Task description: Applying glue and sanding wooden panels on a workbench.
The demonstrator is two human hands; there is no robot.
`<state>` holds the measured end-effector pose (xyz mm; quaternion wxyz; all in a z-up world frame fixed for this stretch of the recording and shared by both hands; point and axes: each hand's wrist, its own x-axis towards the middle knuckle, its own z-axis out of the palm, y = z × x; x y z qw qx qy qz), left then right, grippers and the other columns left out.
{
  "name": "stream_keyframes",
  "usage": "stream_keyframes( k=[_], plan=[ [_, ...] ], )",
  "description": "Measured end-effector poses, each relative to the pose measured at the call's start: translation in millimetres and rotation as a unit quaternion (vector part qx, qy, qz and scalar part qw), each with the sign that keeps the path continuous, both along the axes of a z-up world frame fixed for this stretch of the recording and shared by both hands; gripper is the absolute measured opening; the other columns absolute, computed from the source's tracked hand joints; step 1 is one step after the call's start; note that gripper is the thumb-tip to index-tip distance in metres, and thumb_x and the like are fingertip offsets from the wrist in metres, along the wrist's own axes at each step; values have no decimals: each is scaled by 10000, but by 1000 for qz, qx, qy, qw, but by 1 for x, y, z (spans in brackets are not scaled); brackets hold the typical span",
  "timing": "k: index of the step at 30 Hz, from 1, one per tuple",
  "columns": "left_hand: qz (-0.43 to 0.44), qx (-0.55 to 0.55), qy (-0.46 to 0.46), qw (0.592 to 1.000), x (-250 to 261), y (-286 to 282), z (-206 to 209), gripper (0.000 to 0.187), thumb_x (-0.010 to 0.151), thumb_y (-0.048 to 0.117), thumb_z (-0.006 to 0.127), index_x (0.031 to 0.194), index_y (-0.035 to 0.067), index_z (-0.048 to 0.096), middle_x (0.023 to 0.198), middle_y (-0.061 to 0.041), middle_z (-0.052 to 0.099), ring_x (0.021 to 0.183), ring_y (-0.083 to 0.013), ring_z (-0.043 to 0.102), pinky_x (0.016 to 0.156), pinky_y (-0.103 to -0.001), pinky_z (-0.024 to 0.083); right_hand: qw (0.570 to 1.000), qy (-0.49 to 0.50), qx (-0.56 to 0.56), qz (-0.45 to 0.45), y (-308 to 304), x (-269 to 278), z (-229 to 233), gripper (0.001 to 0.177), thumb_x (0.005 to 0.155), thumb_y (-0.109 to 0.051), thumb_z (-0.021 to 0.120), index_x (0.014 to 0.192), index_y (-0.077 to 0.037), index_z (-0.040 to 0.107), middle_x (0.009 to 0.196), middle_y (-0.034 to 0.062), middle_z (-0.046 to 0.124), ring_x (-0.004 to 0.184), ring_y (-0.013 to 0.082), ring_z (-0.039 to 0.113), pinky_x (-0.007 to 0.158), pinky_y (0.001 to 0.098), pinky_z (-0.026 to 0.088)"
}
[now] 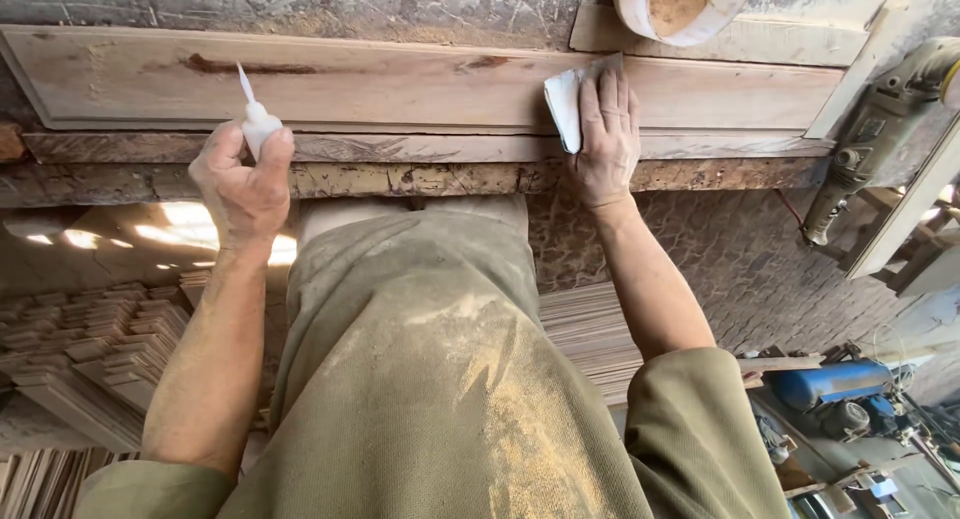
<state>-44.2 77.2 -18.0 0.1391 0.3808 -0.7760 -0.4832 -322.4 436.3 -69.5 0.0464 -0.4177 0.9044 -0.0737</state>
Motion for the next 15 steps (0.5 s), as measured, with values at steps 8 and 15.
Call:
stream_keyframes(
  k=[8, 15],
  plan=[
    [-43, -45, -46, 997, 7, -7, 21, 311, 1105, 184, 760, 887, -6, 644, 777, -53, 569, 638, -165, 411, 556, -339, 385, 972, -169, -61, 148, -187, 99, 8, 485, 1080, -182, 603, 1547, -102, 499, 1633, 93, 325, 1542, 260, 218, 1322, 455, 126],
    [-79, -22, -8, 997, 3, -4, 6, 375, 1128, 309, 715, 918, 6, 647, 808, -66, 565, 650, -173, 435, 562, -342, 392, 613, -599, -234, -459, -68, 12, 13, 582, 884, -493, 637, 1323, -132, 513, 1236, 77, 654, 1153, 202, 683, 989, 308, 605]
  ],
)
